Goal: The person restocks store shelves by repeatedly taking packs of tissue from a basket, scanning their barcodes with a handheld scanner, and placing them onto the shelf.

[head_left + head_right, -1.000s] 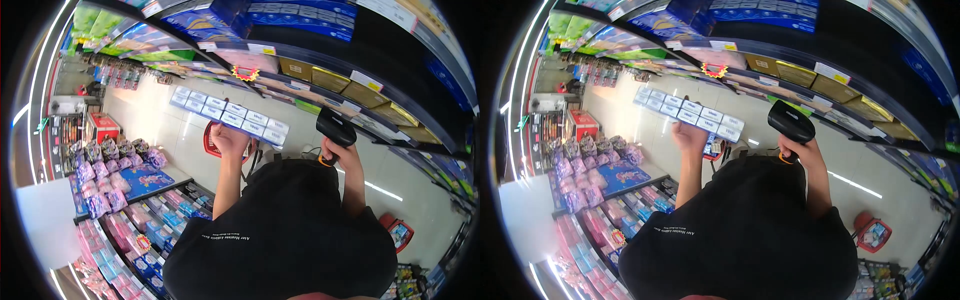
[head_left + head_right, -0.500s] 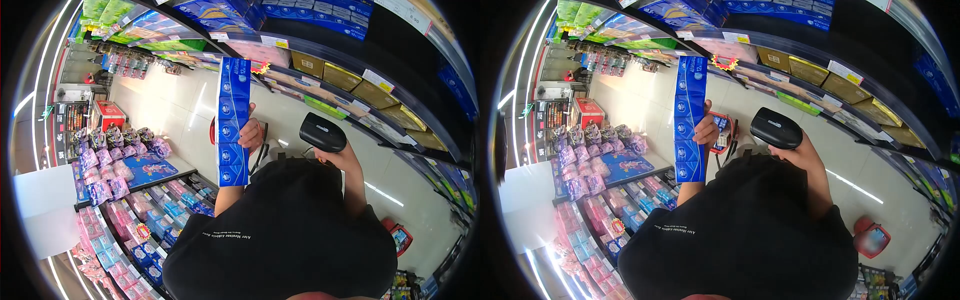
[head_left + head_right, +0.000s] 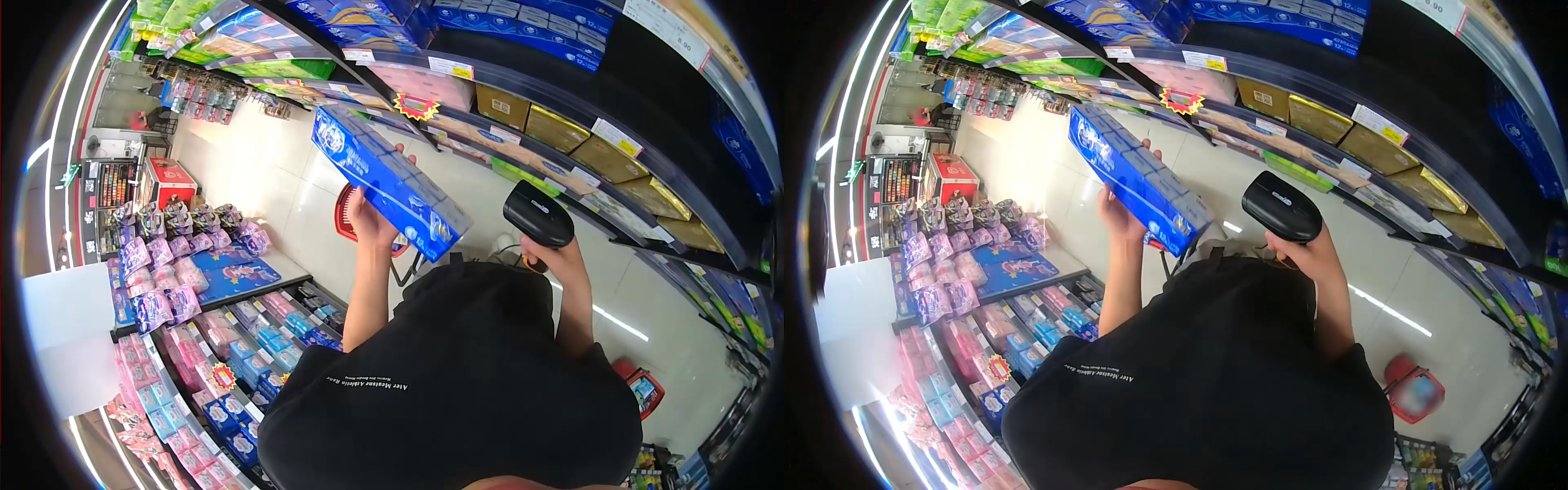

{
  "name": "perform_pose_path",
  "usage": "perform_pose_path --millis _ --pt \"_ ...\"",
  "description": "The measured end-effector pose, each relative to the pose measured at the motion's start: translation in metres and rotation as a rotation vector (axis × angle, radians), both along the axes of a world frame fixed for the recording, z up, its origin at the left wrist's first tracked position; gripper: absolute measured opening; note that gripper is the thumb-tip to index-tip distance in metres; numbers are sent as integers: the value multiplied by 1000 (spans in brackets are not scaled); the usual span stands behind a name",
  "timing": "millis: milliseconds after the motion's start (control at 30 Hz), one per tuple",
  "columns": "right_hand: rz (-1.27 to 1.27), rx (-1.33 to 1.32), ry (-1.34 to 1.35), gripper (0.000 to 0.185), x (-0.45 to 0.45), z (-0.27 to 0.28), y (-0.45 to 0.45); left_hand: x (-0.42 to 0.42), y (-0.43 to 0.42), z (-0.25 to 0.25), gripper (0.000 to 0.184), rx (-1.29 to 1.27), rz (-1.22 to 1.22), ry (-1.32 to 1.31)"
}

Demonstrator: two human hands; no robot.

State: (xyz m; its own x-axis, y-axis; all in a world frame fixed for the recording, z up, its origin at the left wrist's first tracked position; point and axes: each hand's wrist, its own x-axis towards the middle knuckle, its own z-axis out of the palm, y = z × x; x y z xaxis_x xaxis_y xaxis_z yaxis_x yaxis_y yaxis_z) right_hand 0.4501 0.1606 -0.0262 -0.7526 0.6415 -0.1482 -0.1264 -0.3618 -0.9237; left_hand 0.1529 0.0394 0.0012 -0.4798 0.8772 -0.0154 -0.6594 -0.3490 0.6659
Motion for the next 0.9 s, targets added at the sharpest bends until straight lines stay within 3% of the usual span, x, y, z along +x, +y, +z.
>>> perform_pose_path --millis 100,200,333,400,433,567,667,800,900 --pt "-2 -18 -47 28 -5 7 -1 -8 -1 2 98 206 -103 -220" --pt "49 -2 -8 27 -13 6 1 -11 -6 2 93 200 -122 -362" --pt "78 0 -34 28 -19 12 2 -2 -9 9 84 -39 -58 -304" --pt "100 -3 -64 29 -20 14 1 -4 -7 0 81 -176 23 -144" --pt "101 -2 -66 29 -21 14 1 -11 -16 -7 74 -152 -100 -274" --pt "134 -1 -54 32 -24 19 -1 -14 -15 -13 67 -353 -43 -219" --pt "153 2 -62 30 -25 22 -6 -17 -11 -29 51 -345 138 -10" --pt "129 41 -109 24 -30 27 -14 -16 -7 -41 50 -211 278 -96" --pt "73 15 -102 21 -35 21 -19 -10 -7 -33 42 -195 203 -130"
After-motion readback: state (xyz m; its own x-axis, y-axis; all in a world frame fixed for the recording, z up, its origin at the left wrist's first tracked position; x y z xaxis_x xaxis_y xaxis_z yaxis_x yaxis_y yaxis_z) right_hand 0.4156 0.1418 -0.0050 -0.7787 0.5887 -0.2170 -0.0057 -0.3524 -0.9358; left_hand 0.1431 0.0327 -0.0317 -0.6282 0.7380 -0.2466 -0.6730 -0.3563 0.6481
